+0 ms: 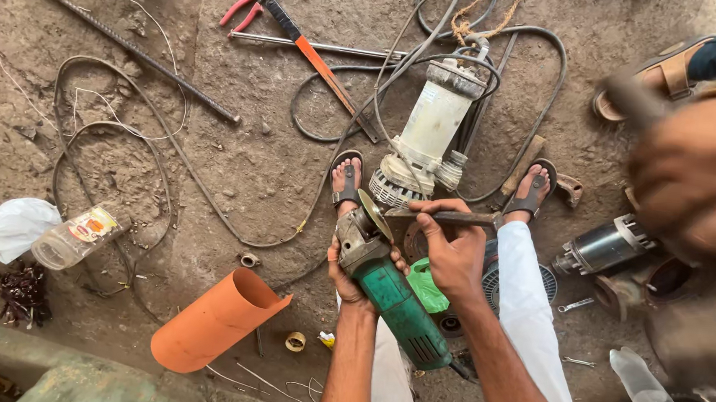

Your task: The person uses an angle grinder to grind the surface of a motor part held by another person. They then change the grinding disc on the angle grinder and continue grinding a different motor component.

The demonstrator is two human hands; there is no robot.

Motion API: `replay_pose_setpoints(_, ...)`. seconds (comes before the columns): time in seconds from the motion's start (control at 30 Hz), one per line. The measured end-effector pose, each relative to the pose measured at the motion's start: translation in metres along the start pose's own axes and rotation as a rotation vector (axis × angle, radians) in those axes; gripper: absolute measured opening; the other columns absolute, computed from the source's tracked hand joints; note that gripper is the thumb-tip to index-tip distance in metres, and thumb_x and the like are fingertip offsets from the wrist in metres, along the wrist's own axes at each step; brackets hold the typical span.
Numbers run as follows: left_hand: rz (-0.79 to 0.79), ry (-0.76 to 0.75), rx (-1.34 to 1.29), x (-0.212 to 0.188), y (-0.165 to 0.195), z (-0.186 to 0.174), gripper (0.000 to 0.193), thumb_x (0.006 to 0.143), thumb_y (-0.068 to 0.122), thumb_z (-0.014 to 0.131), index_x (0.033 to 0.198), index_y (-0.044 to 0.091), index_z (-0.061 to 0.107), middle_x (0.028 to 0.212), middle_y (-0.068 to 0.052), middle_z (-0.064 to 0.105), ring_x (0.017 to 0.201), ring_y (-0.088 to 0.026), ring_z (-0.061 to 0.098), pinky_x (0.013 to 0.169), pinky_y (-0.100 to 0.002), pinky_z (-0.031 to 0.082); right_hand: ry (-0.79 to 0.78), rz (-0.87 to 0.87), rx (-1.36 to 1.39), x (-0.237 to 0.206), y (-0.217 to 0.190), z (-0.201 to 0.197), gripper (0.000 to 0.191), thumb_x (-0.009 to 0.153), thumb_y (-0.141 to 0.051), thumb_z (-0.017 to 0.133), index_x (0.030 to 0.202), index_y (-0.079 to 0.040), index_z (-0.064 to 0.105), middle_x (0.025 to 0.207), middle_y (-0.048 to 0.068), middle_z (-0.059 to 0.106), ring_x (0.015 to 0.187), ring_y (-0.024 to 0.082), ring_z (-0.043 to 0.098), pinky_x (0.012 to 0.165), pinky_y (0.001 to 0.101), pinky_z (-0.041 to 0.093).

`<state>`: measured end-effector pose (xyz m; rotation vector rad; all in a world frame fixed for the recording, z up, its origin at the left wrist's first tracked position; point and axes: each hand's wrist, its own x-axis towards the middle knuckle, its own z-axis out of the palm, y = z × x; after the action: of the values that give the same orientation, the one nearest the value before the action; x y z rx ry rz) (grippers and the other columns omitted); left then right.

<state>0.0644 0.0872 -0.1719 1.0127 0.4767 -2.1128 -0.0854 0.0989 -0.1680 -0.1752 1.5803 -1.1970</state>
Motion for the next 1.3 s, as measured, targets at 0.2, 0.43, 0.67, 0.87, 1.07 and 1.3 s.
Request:
replay_pose_setpoints(0.2,0.050,-0.016,0.010,0.000,0.009,-0.002,0.097,0.087,0.084,0.038,0.133,0.000,0.057,0.089,-0.024,0.065,0.076,-0.036,0.066,0.071,-0.047,0.056,0.018,-0.010,-0.244,-0.004,0.027,0.004,0.009,0.093,0.002,0.071,0.101,-0.001,0.071,0.094,0.014,0.073,0.087,0.014,0.067,0.079,0.0309,0.054)
replay_pose_setpoints(0.43,-0.039,-0.037,-0.092,-0.012,0.027,-0.013,0.104,0.081,0.090,0.035,0.119,-0.006,0.052,0.094,-0.021,0.062,0.085,-0.033,0.061,0.080,-0.047,0.054,0.137,-0.028,-0.143,-0.005,0.017,-0.006,0.010,0.096,-0.001,0.068,0.104,-0.002,0.062,0.105,0.008,0.078,0.091,0.013,0.068,0.081,0.0259,0.054)
replay_pose_setpoints(0.67,0.013,-0.011,-0.052,-0.010,0.018,-0.009,0.097,0.088,0.084,0.040,0.121,-0.006,0.057,0.090,-0.019,0.062,0.081,-0.030,0.061,0.077,-0.045,0.053,-0.055,-0.054,0.002,-0.004,0.004,0.017,0.009,0.099,0.003,0.066,0.106,0.001,0.061,0.113,0.013,0.075,0.095,0.015,0.064,0.086,0.0300,0.051)
replay_pose_setpoints(0.87,0.011,-0.005,-0.056,-0.009,0.014,-0.011,0.097,0.088,0.083,0.039,0.119,-0.007,0.058,0.090,-0.018,0.063,0.080,-0.030,0.062,0.076,-0.045,0.053,-0.077,0.036,0.059,-0.006,0.010,0.015,0.008,0.099,0.003,0.065,0.106,0.000,0.061,0.114,0.012,0.075,0.081,0.010,0.057,0.071,0.0253,0.046)
replay_pose_setpoints(1.07,0.009,-0.008,-0.046,-0.003,0.009,-0.016,0.096,0.088,0.082,0.039,0.119,-0.006,0.058,0.090,-0.019,0.063,0.080,-0.030,0.062,0.075,-0.045,0.052,-0.097,-0.057,0.037,-0.001,0.013,0.015,0.008,0.098,0.003,0.063,0.106,0.001,0.061,0.115,0.013,0.073,0.085,0.002,0.058,0.074,0.0191,0.048)
replay_pose_setpoints(1.3,0.002,0.028,-0.065,0.001,0.008,-0.012,0.097,0.087,0.083,0.038,0.118,-0.007,0.057,0.091,-0.019,0.064,0.080,-0.030,0.062,0.076,-0.045,0.052,-0.055,0.081,0.058,0.002,0.016,0.011,0.007,0.098,0.002,0.063,0.103,0.000,0.060,0.112,0.012,0.074,0.062,0.004,0.052,0.052,0.0210,0.043)
